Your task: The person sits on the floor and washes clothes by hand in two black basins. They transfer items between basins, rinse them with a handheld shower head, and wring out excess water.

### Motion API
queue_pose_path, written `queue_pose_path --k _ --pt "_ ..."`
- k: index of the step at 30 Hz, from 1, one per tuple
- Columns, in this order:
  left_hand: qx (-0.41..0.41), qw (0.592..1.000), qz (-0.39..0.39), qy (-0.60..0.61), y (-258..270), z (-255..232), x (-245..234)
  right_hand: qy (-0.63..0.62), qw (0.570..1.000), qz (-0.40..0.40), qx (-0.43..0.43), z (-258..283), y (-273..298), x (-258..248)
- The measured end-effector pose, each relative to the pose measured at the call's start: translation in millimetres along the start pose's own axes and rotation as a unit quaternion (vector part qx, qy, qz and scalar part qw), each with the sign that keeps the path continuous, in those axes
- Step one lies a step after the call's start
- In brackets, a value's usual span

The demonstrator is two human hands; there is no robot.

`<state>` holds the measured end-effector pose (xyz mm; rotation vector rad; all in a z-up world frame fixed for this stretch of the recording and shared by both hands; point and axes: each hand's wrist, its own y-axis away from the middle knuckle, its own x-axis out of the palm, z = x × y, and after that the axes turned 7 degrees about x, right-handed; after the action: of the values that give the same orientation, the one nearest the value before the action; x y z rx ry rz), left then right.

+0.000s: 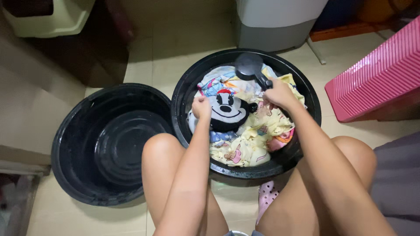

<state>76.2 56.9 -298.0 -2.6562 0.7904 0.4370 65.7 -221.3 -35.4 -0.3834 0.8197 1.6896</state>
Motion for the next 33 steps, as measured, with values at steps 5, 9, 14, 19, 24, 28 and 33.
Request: queue_pose_path --k 5,9,14,19,24,28,33 --pt "0.075 0.991 0.074 0.082 28 -13 4 -0.038 0.992 0.088 -0.088 48 72 -21" --pt "0.036 0.984 0.126 0.117 37 -22 11 -0.010 0.984 0.064 -0.168 65 93 -29" --pt "-0.111 0.878 0.259 0.387 23 -15 59 -0.006 0.935 0.017 -0.355 69 92 -35" --pt "0.176 0.953 0.158 0.188 23 -19 52 -0.030 0.986 0.121 -0.112 70 84 -42" --pt "0.428 0.879 0.185 -0.104 72 -94 -24 0.041 0.980 0.079 -0.177 65 70 -43" --pt "0.425 0.837 0.273 -0.211 94 -130 -61 0.058 0.946 0.079 -0.308 59 64 -51" --pt "0.396 0.847 0.265 -0.237 73 -95 -27 0.074 0.981 0.093 -0.154 66 69 -61"
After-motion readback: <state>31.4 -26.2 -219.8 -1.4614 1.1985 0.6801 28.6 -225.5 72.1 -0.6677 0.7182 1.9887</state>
